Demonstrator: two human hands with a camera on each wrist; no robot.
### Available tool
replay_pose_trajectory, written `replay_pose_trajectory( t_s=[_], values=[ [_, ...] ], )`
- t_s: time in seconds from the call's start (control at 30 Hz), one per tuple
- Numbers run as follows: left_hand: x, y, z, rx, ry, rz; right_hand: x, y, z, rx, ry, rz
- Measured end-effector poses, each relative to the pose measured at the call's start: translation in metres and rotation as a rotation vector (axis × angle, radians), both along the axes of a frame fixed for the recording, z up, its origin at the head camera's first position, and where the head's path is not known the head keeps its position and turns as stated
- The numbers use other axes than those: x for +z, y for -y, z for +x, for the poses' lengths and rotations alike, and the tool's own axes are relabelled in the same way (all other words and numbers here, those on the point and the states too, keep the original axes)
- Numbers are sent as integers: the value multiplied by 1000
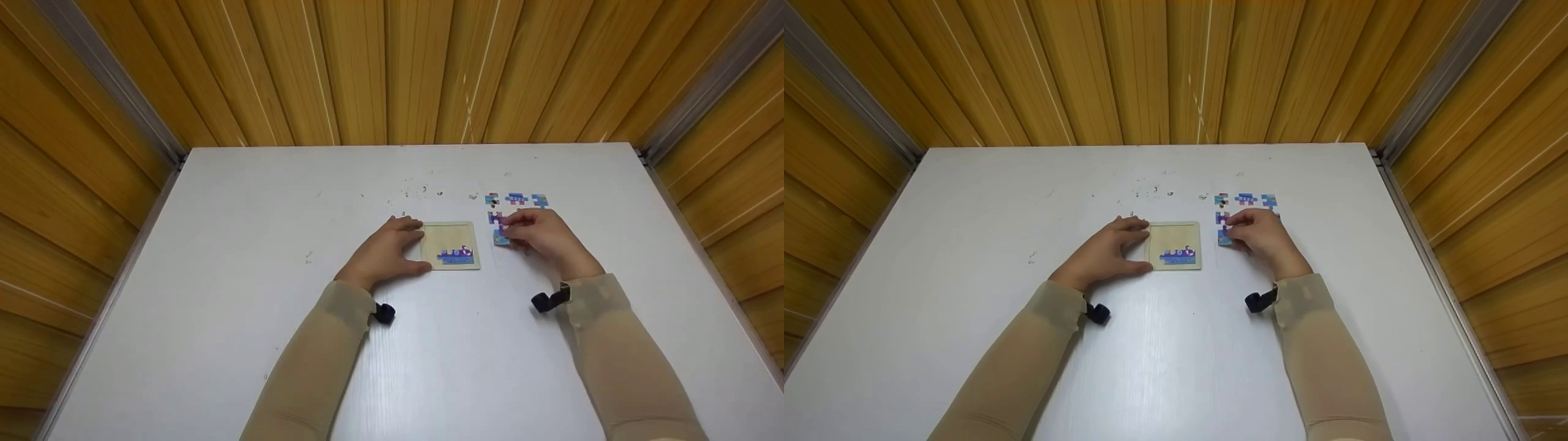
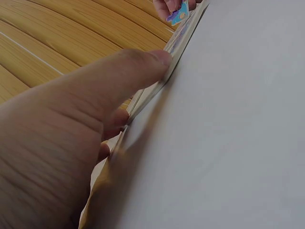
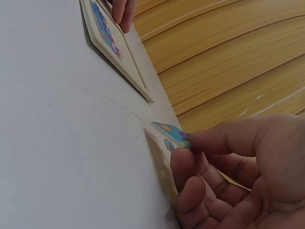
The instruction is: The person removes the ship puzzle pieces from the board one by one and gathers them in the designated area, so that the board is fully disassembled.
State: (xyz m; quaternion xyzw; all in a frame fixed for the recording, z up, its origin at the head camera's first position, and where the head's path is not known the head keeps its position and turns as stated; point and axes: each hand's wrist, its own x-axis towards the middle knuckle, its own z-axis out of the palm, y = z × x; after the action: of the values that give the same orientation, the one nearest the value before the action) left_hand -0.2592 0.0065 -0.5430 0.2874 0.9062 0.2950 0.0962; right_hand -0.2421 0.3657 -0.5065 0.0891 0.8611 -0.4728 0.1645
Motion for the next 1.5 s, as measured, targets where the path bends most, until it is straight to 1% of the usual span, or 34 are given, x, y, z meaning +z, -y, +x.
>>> replay_pose_trajectory(
  t_s=[0.23, 0.4, 0.53, 0.67, 0.83, 1.1, 1.23, 1.5],
  values=[
    [-1, 0, 0, -1, 1, -2, 1, 1, 3, 15, -8, 68],
    [-2, 0, 0, 0, 2, 5, 3, 4, 4, 21, -15, 147],
    [-2, 0, 0, 4, 5, 5, 3, 7, 5, 38, -50, 192],
    [-2, 0, 0, 9, 2, 2, 1, 7, 5, 83, -89, 224],
    [-2, 0, 1, 14, -3, 1, -1, 10, 7, 143, -115, 255],
    [-2, 0, 1, 23, 16, 1, -5, 11, 8, 179, -153, 290],
    [-1, 0, 1, 23, 18, 0, -6, 11, 7, 186, -172, 304],
    [-3, 0, 1, 20, 18, 7, -9, 10, 7, 185, -183, 307]
  ],
)
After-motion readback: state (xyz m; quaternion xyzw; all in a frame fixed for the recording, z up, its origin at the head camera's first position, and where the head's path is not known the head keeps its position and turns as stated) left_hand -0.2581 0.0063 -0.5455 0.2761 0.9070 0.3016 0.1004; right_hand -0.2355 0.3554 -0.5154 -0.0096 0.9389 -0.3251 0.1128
